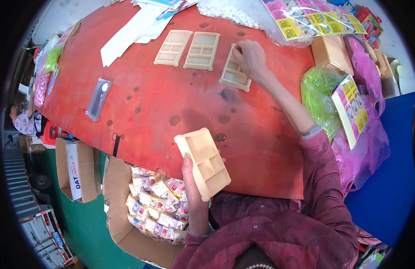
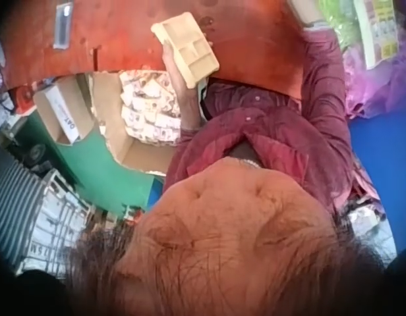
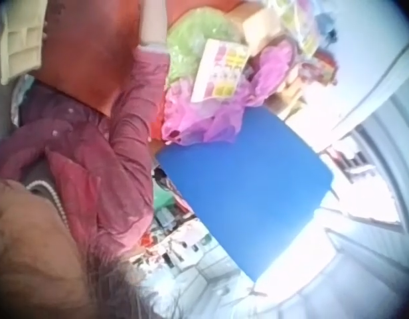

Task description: Assemble small plastic trays and fill them with rectangular white blocks.

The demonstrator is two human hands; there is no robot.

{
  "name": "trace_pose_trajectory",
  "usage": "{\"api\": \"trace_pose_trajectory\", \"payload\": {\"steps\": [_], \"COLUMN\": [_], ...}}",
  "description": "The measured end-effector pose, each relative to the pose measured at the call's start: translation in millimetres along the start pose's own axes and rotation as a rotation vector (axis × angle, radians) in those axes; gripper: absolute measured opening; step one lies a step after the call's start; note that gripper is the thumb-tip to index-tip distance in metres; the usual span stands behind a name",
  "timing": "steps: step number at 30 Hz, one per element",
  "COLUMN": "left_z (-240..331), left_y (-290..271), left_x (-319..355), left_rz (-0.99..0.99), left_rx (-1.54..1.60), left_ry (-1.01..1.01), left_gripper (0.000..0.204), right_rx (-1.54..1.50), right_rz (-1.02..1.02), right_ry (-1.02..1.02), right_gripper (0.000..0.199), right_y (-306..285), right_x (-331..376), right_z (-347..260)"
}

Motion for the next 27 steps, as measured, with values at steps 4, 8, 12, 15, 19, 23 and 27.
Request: {"api": "trace_pose_trajectory", "payload": {"steps": [4,8,12,15,19,23,27], "left_z": [1.2,1.5,-2.8,-4.6,-9.4,-9.4,-9.8], "left_y": [7.9,21.6,23.3,24.1,19.1,21.1,27.3], "left_x": [-1.3,-0.8,-1.7,0.1,-0.1,2.3,-3.1], "left_rz": [-0.028,-0.022,-0.059,-0.068,-0.057,-0.050,-0.056], "left_rx": [-0.008,-0.067,-0.063,-0.087,-0.070,-0.097,-0.121], "left_ry": [-0.010,-0.021,-0.035,-0.018,-0.039,-0.040,-0.057], "left_gripper": [0.068,0.068,0.068,0.068,0.069,0.071,0.070], "right_rx": [0.174,0.123,0.097,0.062,0.050,0.049,0.060], "right_rz": [-0.059,-0.015,0.069,0.095,0.027,0.044,0.151], "right_ry": [-0.129,-0.138,-0.146,-0.152,-0.133,-0.156,-0.200], "right_gripper": [0.013,0.012,0.009,0.009,0.012,0.011,0.011], "right_y": [-13.5,-3.2,15.4,18.4,23.6,24.8,7.5], "right_x": [39.4,35.3,9.7,-0.9,-4.8,-4.0,3.9], "right_z": [-5.6,4.0,11.8,11.5,12.8,14.5,12.1]}}
Point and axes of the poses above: each hand's wrist, its own x-axis away from the middle knuckle, its own y-axis out of the palm, z = x × y, the point moved 4 cm from there along -x, towards the middle knuckle, and after that the axes turned 9 degrees about -y, right-handed, at the moved point
